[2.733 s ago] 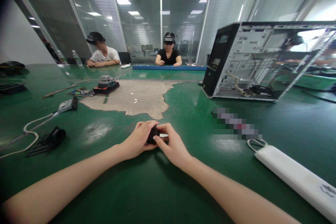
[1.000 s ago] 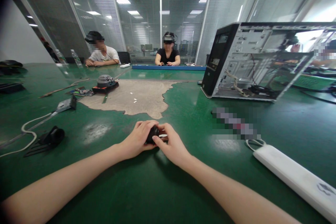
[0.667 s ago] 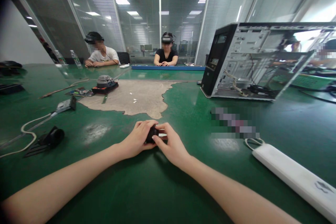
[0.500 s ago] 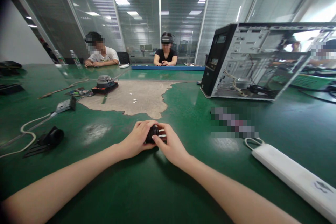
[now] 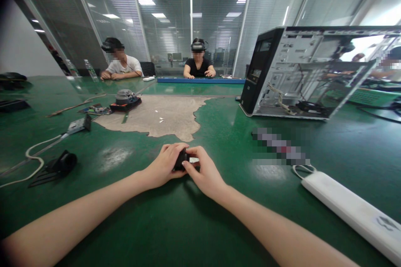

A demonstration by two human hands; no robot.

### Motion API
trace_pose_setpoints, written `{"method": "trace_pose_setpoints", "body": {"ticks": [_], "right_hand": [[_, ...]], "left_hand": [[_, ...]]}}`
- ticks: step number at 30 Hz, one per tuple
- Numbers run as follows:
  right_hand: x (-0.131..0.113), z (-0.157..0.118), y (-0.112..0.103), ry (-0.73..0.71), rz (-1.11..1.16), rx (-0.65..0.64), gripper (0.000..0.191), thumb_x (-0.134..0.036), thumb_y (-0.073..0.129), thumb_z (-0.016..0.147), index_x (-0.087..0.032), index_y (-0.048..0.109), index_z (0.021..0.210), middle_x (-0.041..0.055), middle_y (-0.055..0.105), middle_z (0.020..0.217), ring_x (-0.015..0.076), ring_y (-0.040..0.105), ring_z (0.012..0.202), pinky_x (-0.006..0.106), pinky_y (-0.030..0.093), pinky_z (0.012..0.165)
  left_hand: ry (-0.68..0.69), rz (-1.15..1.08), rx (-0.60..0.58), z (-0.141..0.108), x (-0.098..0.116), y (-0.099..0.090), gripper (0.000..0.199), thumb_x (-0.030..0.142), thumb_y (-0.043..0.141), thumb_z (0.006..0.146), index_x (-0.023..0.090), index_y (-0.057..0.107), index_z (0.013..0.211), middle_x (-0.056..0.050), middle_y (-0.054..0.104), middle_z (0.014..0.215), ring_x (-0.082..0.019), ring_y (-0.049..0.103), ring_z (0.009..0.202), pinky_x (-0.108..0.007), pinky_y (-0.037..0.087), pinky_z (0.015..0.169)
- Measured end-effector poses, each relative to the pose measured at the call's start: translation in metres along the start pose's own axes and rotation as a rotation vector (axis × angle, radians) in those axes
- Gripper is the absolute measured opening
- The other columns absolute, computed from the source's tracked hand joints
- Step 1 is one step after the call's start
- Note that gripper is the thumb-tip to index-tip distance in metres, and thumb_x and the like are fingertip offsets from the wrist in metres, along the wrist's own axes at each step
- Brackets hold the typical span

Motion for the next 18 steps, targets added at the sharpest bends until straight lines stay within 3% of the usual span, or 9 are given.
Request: {"method": "trace_pose_setpoints", "body": {"ticks": [7, 14, 18], "right_hand": [[0.0008, 0.0011, 0.0007, 0.080, 0.018, -0.062, 0.029, -0.019, 0.049, 0.081, -0.019, 0.044, 0.109, 0.0075, 0.053, 0.106, 0.0163, 0.057, 0.091, 0.034, 0.051, 0.078], [-0.0039, -0.0004, -0.0014, -0.059, -0.035, 0.002, 0.017, -0.017, 0.050, 0.080, -0.021, 0.051, 0.096, 0.0055, 0.049, 0.103, 0.0170, 0.052, 0.097, 0.030, 0.051, 0.076], [-0.0017, -0.0005, -0.0001, -0.050, -0.027, 0.006, 0.018, -0.017, 0.049, 0.081, -0.021, 0.049, 0.098, 0.0059, 0.049, 0.103, 0.0174, 0.052, 0.097, 0.030, 0.052, 0.074]], "left_hand": [[0.000, 0.008, -0.009, -0.0003, -0.0011, 0.0014, 0.061, 0.023, 0.064, 0.070, 0.018, 0.028, 0.119, -0.011, 0.048, 0.118, -0.025, 0.043, 0.109, -0.040, 0.031, 0.088], [0.011, 0.007, -0.003, -0.0012, -0.0006, 0.0011, 0.061, 0.024, 0.061, 0.072, 0.019, 0.026, 0.121, -0.011, 0.047, 0.119, -0.026, 0.043, 0.109, -0.041, 0.031, 0.088], [0.007, 0.002, 0.000, -0.0006, -0.0003, 0.0005, 0.060, 0.024, 0.061, 0.072, 0.019, 0.026, 0.121, -0.011, 0.047, 0.118, -0.026, 0.043, 0.109, -0.041, 0.031, 0.088]]}}
Point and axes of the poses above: each hand's wrist, its own z-axis towards the middle knuckle, its own y-axis out of the palm, x = y × z, the point moved 2 cm from there along z, towards the middle knuckle
